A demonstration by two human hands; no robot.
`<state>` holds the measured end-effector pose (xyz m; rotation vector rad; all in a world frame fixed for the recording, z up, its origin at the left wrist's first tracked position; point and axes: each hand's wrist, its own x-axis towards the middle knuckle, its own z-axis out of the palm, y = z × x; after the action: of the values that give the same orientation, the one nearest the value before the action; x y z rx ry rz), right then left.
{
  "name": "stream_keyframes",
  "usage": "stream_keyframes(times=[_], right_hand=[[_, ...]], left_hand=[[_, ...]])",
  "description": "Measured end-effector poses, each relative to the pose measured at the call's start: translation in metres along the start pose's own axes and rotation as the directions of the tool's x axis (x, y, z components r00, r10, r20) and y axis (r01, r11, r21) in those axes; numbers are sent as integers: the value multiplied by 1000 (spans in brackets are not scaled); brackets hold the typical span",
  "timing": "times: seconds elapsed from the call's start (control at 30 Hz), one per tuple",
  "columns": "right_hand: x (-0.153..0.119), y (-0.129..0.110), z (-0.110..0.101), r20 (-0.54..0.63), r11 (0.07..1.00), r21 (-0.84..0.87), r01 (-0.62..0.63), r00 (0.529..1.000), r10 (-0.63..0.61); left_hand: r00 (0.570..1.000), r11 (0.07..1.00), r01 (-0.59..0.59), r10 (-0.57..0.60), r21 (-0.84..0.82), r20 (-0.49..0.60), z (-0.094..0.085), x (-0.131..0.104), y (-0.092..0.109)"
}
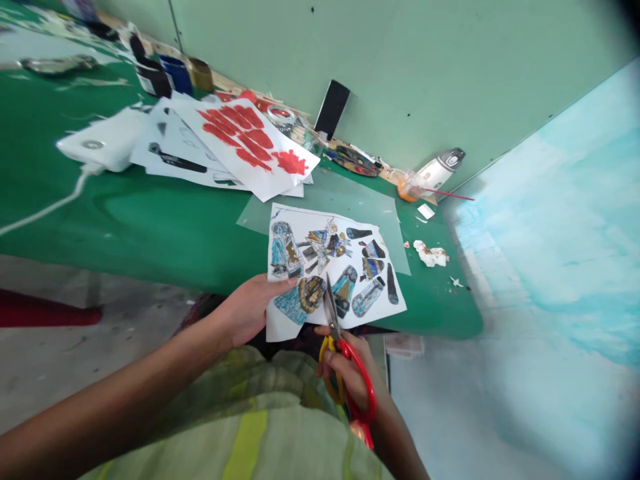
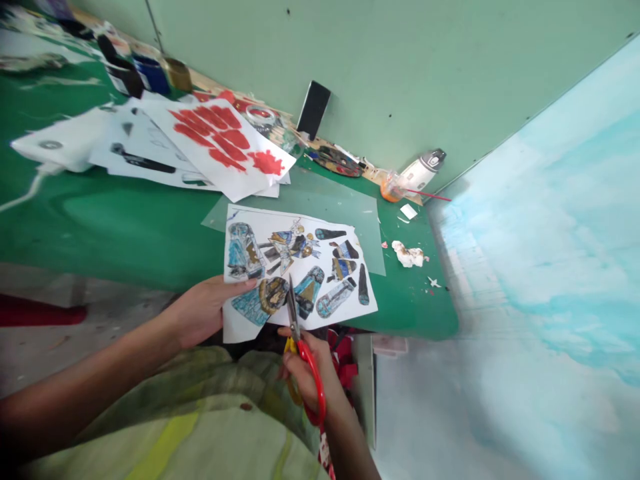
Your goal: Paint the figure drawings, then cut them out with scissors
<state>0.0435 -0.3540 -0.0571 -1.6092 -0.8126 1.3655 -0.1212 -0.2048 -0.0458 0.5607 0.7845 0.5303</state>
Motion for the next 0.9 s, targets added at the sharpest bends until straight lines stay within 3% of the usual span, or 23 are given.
stream_keyframes(times=[0.33, 0.9], right_hand=[[3, -3, 5, -28, 999, 40, -37, 999, 38], [3, -13, 12, -53, 999, -10, 51, 997, -51]], left_hand=[[999, 998, -7, 9, -62, 37, -1, 1, 4], [997, 997, -53, 55, -52, 45, 11, -10, 9]])
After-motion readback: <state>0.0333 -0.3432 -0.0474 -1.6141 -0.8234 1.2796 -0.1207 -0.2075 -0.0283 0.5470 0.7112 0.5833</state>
